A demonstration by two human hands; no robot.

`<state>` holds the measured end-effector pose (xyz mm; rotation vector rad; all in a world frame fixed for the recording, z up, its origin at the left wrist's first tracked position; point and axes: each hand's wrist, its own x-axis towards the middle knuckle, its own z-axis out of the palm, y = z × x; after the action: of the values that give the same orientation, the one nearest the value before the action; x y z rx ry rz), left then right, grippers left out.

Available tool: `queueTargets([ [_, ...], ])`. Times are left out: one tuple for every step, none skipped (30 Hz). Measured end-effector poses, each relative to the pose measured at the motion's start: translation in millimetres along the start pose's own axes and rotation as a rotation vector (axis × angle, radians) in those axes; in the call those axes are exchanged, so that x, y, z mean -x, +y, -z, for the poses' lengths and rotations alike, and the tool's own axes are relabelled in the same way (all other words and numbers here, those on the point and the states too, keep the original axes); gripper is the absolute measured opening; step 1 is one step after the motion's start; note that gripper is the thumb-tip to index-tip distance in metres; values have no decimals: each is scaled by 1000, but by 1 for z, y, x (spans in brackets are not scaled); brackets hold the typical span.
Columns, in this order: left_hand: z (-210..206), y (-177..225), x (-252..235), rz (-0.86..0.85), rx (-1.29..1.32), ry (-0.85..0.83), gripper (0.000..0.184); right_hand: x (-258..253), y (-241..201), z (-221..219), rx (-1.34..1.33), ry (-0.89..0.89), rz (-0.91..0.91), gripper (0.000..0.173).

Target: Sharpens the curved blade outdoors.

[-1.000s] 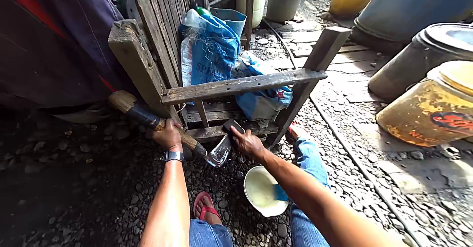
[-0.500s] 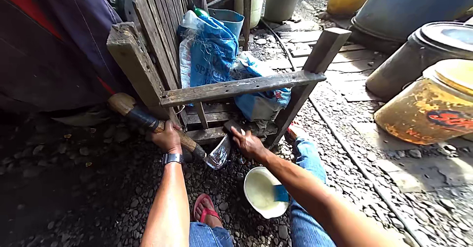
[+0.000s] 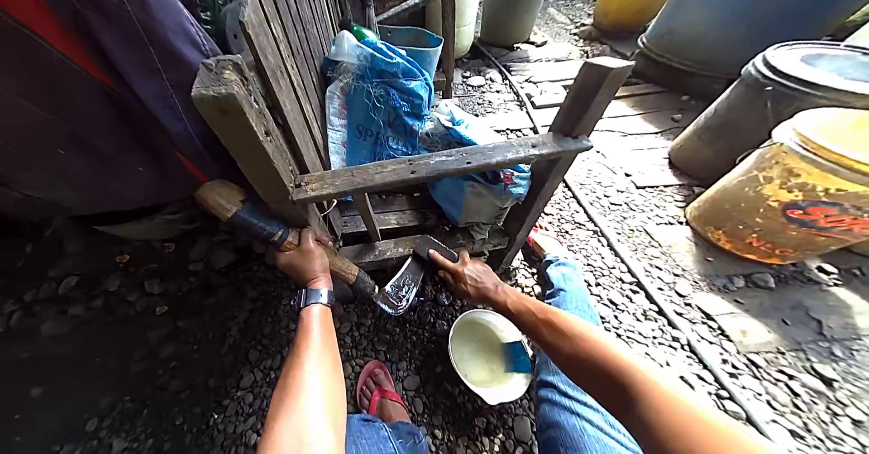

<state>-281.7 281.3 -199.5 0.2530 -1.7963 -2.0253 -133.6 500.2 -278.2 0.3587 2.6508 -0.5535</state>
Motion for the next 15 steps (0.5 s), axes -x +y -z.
queueTargets([
  [1, 0, 1, 0, -4, -3, 11, -5, -4, 5, -9, -3, -23, 57],
  [1, 0, 2, 5, -4, -5, 11, -11, -10, 13, -19, -22, -63, 57],
  [1, 0, 2, 8, 0, -4, 11, -18, -17, 21, -31, -40, -104, 56],
  [1, 1, 2, 8, 2, -2, 11, -21, -22, 25, -41, -54, -135, 56],
  [2, 1, 3, 6, 0, -3, 11, -19, -24, 24, -38, -55, -140, 56],
  [3, 0, 4, 6, -5, -6, 11, -13, -22, 18, -29, -44, -115, 56],
  [3, 0, 3, 5, -6, -9, 10, -5, -17, 10, -18, -19, -67, 56],
  [3, 0, 3, 2, -2, -11, 10, 3, -11, 4, -2, -9, -22, 56],
  [2, 0, 2, -3, 3, -11, 10, 7, -6, 2, 15, -13, 2, 57],
  [3, 0, 2, -8, 7, -9, 10, 7, -3, 3, 26, -17, 12, 57],
  [3, 0, 2, -17, 3, -8, 11, 3, -4, 8, 22, -22, 5, 57],
  [4, 0, 3, -21, -4, -10, 11, -1, -8, 13, 8, -32, -23, 57],
  [4, -1, 3, -19, -6, -11, 11, -7, -14, 19, -5, -47, -69, 56],
  [3, 0, 3, -16, -7, -11, 10, -13, -22, 26, -18, -63, -115, 56],
  [3, 1, 3, -10, -10, -9, 10, -16, -28, 30, -29, -75, -148, 56],
])
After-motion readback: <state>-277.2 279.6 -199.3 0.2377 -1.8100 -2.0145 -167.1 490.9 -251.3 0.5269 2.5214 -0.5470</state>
